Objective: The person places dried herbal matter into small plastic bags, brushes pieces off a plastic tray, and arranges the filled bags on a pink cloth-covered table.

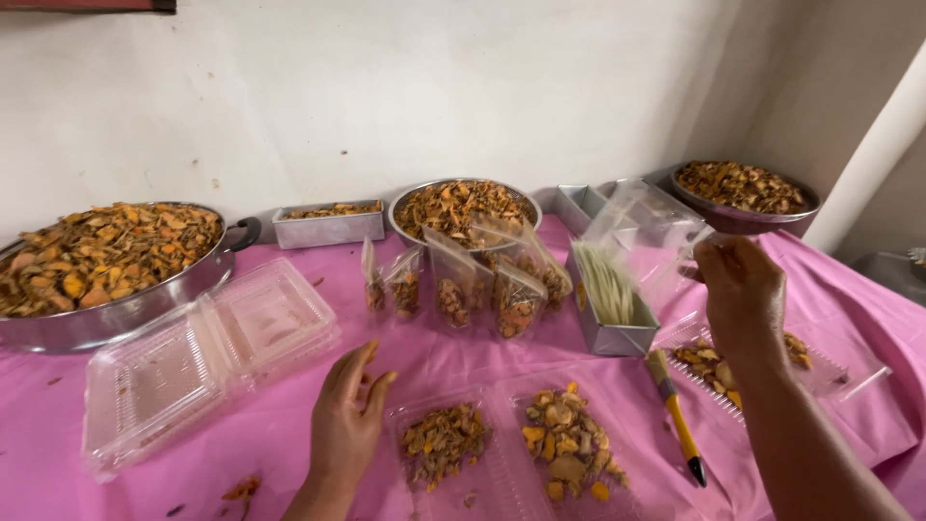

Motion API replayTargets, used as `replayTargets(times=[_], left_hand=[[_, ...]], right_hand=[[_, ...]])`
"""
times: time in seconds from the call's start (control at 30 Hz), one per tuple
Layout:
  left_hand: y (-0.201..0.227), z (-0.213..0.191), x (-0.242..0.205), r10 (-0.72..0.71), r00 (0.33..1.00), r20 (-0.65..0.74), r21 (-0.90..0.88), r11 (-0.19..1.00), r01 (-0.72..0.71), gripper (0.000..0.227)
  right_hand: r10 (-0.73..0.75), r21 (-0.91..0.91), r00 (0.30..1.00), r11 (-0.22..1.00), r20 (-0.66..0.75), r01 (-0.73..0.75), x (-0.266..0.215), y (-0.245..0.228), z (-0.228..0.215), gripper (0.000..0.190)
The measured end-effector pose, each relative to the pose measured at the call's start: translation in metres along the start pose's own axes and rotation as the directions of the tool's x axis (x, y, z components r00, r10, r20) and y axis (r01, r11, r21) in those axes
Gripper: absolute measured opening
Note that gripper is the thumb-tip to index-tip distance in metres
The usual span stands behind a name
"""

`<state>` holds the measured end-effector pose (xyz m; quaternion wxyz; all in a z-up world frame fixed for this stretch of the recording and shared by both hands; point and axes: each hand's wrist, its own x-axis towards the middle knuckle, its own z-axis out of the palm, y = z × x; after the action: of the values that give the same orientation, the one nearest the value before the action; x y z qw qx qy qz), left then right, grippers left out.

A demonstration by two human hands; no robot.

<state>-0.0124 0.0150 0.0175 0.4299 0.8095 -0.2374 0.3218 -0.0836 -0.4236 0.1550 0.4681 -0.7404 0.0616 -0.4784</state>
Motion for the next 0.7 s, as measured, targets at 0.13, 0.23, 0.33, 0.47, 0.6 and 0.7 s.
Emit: replayTargets(times=[0.13,0.23,0.33,0.47,0.6,0.7], left_hand=[[0.035,-0.003,0.004,0.28,0.957,-0.081,0.042,0.96,-0.278,0.072],[0.086,-0.012,0.002,0.348,0.937,0.035,0.054,0.936,-0.349,0.103],[0.123,-0.019,0.002,0.489,0.855,0.173,0.119,0.852,-0.511,0.102],[0.127,-0.034,0.008,0.512,0.836,0.197,0.112,0.836,-0.538,0.138],[0.14,-0.064,0.014,0.391,0.808,0.441,-0.007,0.902,-0.433,0.15],[0.152,-0.068,0.013,0.414,0.772,0.482,-0.085,0.899,-0.43,0.159]], right_hand=[[-0.147,0.057,0.97,0.989,0.194,0.139,-0.049,-0.071,0.025,0.012],[-0.344,0.035,0.86,0.933,0.377,0.358,-0.09,-0.118,0.054,0.013],[-0.191,0.136,0.709,0.982,0.679,0.135,-0.116,-0.154,0.073,0.012],[-0.161,0.12,0.637,0.987,0.754,0.107,-0.122,-0.175,0.081,0.02],[-0.224,0.129,0.549,0.97,0.806,0.206,-0.119,-0.192,0.069,0.02],[-0.411,0.225,0.419,0.877,0.81,0.425,-0.114,-0.195,0.063,0.035]])
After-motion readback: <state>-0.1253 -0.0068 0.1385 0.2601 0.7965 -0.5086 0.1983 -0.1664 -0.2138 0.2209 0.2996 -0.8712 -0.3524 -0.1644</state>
